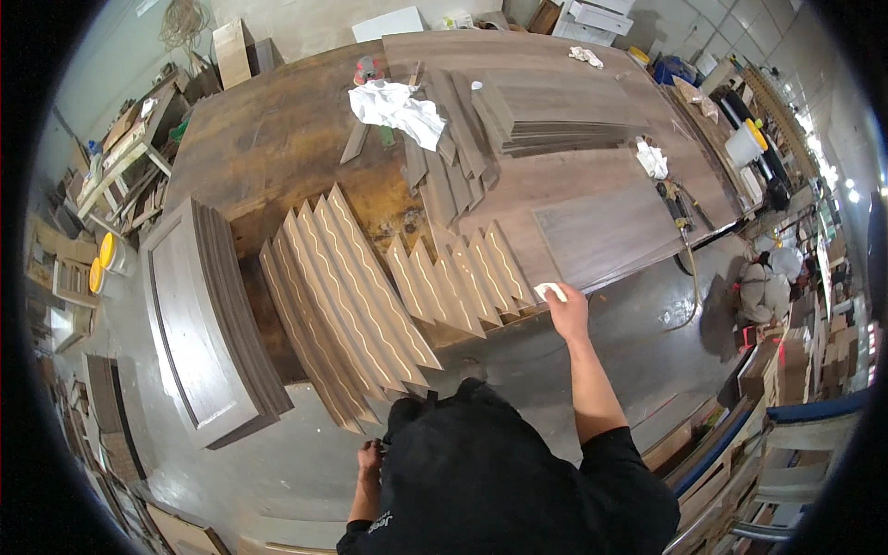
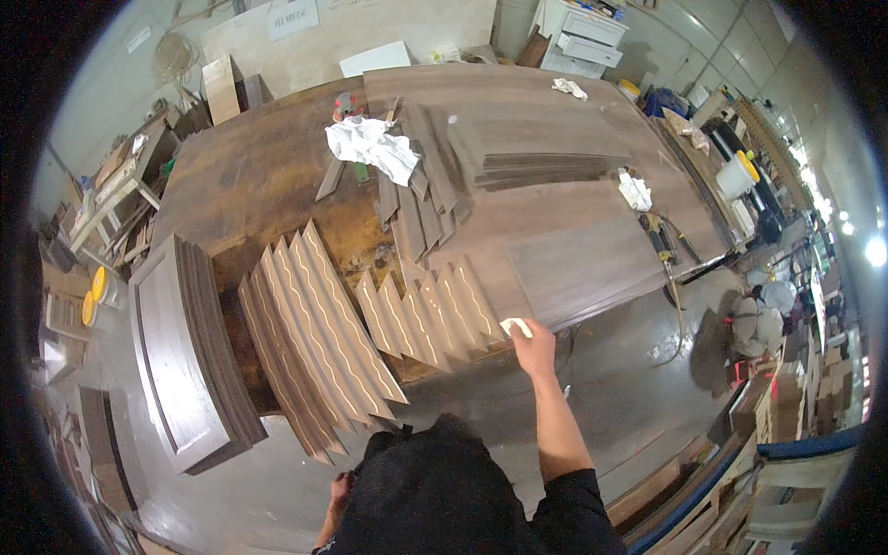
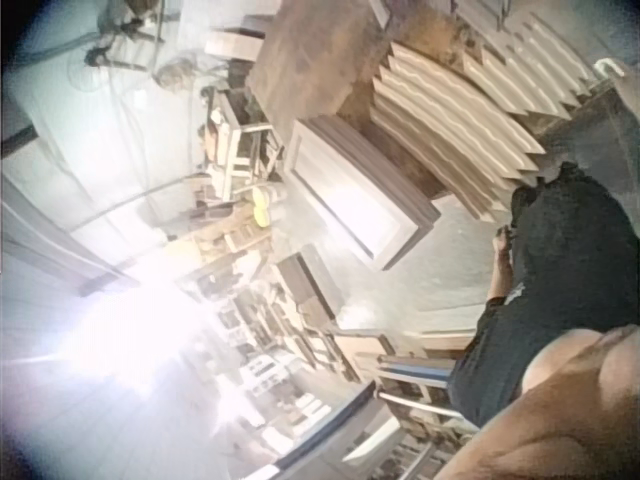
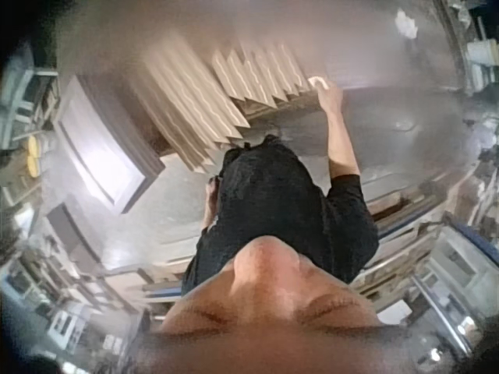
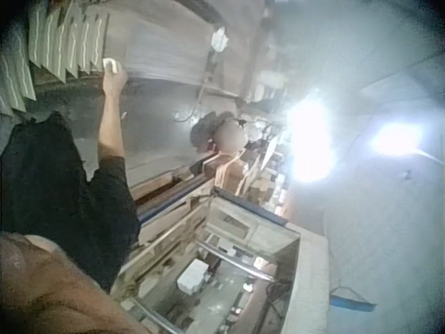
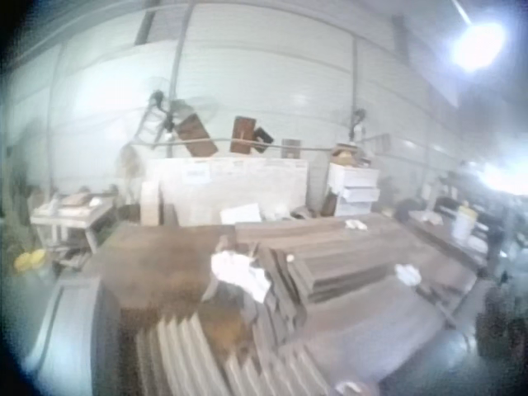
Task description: The recorder assembles wooden panels using a nail gun and then applies wood glue to the edges of several wooden strips on a workbench.
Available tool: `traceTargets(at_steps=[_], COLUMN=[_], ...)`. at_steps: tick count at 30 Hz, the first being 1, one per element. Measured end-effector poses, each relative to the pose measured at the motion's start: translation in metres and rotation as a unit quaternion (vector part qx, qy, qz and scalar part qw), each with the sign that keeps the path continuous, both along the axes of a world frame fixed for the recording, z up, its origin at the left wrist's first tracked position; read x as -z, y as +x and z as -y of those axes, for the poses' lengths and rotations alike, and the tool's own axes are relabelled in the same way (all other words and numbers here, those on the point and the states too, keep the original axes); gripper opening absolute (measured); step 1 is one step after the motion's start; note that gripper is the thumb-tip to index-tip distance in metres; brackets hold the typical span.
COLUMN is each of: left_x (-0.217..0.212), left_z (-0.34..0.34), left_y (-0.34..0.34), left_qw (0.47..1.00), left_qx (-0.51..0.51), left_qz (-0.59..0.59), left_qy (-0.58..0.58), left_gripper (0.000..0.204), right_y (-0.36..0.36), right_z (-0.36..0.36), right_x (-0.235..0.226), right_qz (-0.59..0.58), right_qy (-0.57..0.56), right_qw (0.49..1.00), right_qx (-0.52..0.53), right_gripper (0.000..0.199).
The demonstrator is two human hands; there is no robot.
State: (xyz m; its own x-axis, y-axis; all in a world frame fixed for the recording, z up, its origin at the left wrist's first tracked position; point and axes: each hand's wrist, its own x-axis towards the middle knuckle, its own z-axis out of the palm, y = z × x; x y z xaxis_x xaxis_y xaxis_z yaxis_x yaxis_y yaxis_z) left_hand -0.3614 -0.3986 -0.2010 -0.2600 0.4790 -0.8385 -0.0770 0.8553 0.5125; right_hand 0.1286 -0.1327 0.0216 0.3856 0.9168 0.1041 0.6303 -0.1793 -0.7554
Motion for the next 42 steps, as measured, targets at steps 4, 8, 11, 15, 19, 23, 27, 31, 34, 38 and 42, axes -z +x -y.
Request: traceTargets(at_steps=[4,8,11,15,19,23,27,31,34,38,42], left_x=[0.042,-0.001,-0.096,-0.167,-0.269,-0.295,-0.293,-0.289,-0.263,-0.258,-0.258], left_z=[0.039,0.023,-0.032,-0.087,-0.180,-0.228,-0.247,-0.260,-0.263,-0.278,-0.312], left_y=[-0.020,-0.024,0.000,0.037,0.161,0.279,0.366,0.442,0.487,0.546,0.606], left_qw=[0.984,0.854,0.791,0.726,0.788,0.850,0.825,0.765,0.719,0.707,0.710], left_qx=[0.159,0.491,0.612,0.682,0.602,0.460,0.474,0.565,0.604,0.609,0.599], left_qz=[0.004,-0.033,-0.003,0.068,-0.007,0.119,0.079,0.057,0.039,0.085,0.152], left_qy=[0.081,0.170,0.014,-0.064,0.127,0.229,0.297,0.304,0.341,0.350,0.337], left_gripper=[0.034,0.035,0.036,0.031,0.039,0.029,0.028,0.025,0.025,0.026,0.025], right_y=[-0.026,-0.061,-0.080,-0.086,-0.072,-0.050,0.019,0.104,0.149,0.192,0.242], right_z=[0.020,0.060,0.086,0.100,0.079,0.055,0.062,0.097,0.120,0.124,0.106], right_x=[0.002,0.019,0.025,0.038,0.013,-0.016,-0.038,-0.040,-0.025,-0.023,-0.026], right_qz=[-0.553,-0.692,-0.743,-0.728,-0.660,-0.579,-0.587,-0.365,-0.312,-0.351,-0.313], right_qy=[-0.041,-0.085,-0.122,-0.144,-0.125,-0.039,0.034,0.092,-0.020,-0.025,0.011], right_qw=[0.821,0.703,0.642,0.669,0.740,0.804,0.798,0.922,0.950,0.932,0.936], right_qx=[0.134,0.141,0.144,0.049,-0.023,-0.125,-0.131,-0.087,0.017,0.092,0.159], right_gripper=[0.027,0.038,0.039,0.035,0.036,0.035,0.040,0.039,0.043,0.040,0.033])
